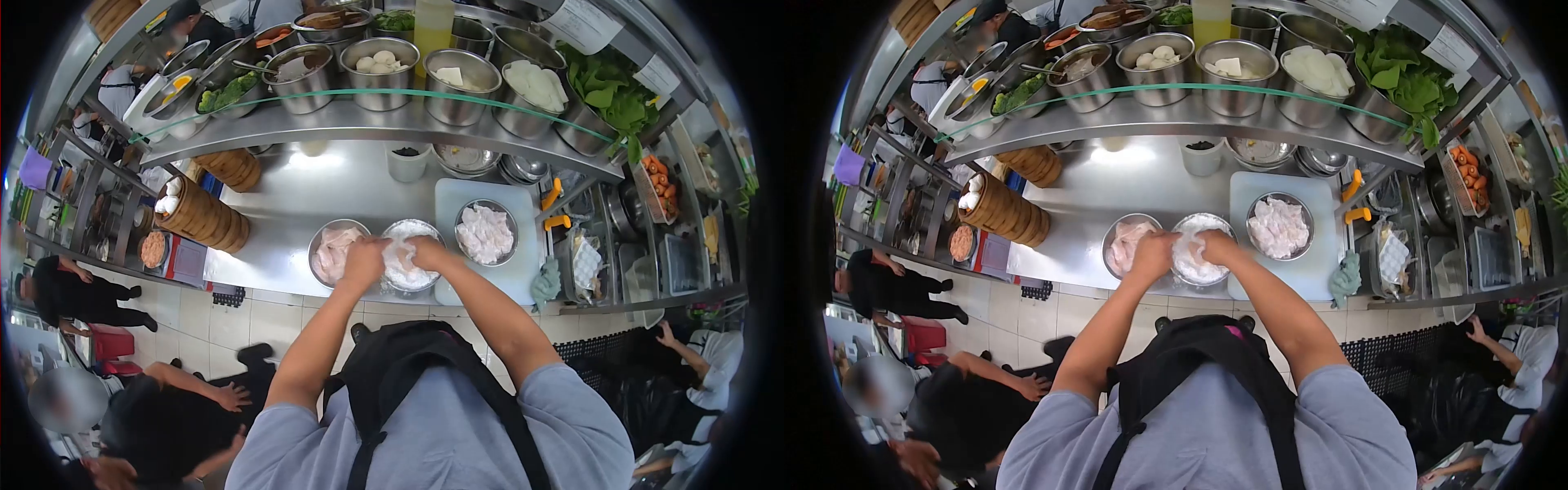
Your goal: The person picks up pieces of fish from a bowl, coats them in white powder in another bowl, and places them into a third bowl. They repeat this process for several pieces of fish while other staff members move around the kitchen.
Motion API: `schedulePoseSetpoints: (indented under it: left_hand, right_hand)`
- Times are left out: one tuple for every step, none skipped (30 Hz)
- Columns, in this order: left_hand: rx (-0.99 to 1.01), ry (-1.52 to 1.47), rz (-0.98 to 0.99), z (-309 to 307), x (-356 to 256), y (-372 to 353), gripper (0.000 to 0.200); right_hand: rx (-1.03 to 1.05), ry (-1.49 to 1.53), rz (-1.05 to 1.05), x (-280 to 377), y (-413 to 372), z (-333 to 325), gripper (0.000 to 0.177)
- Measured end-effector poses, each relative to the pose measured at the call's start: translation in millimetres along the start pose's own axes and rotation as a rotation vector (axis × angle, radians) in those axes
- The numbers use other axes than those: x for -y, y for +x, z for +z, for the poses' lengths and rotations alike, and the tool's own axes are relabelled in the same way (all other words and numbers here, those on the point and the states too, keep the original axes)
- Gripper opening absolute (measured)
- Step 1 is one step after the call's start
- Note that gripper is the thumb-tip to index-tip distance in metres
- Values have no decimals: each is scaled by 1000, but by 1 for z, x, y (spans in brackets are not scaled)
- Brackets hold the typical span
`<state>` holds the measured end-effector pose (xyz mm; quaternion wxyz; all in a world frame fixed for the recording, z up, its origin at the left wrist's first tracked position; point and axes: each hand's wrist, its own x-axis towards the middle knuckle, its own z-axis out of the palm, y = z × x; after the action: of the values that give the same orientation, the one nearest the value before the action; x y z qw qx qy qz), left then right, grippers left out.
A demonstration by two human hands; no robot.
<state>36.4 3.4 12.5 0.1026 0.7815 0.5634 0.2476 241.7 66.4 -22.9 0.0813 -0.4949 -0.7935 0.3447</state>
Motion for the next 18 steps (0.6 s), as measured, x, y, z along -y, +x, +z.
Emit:
schedulePoseSetpoints:
  left_hand:
    - [-9,-40,-54,-10,5,-3,32]
    - [-6,-37,-53,-21,9,-6,32]
    - [-16,-41,-72,-29,13,-11,32]
    - [-28,-46,-91,-35,18,-16,32]
    - [-104,-68,-108,-34,25,-24,30]
    - [-107,-67,-108,-36,30,-30,30]
    - [-86,-88,-130,-39,36,-35,30]
    - [-68,-111,-155,-39,40,-40,29]
    - [-78,-114,-162,-41,40,-44,29]
    - [-110,-121,-199,-43,39,-50,28]
    - [-143,-127,-237,-44,39,-56,26]
    - [-152,-131,-250,-45,40,-61,26]
    - [-155,-155,-282,-45,41,-66,24]
    - [-157,-179,-311,-45,42,-70,23]
    - [-163,-183,-317,-44,44,-74,23]
    - [-164,-180,-332,-43,46,-77,22]
    - [-166,-177,-346,-43,48,-79,21]
    - [-170,-180,-349,-43,50,-81,21]
  right_hand:
    - [41,-52,-53,-1,1,7,50]
    - [81,-106,-109,-2,4,13,52]
    - [112,-99,-48,1,7,15,50]
    - [111,-98,-50,2,8,15,50]
    - [150,-143,-17,3,9,14,49]
    - [190,-189,17,4,10,12,47]
    - [189,-194,14,5,10,9,47]
    - [149,-186,4,5,8,6,46]
    - [112,-179,-7,5,6,4,46]
    - [122,-189,-13,4,4,2,46]
    - [35,-176,-24,3,1,0,46]
    - [-51,-162,-37,6,-1,-2,47]
    - [-41,-170,-42,10,-3,-3,47]
    - [-40,-208,-24,14,-5,-3,46]
    - [-42,-245,-5,17,-7,-3,46]
    - [-38,-252,-7,15,-8,3,46]
    - [-24,-262,-13,12,-10,10,44]
    - [-10,-272,-18,13,-12,14,43]
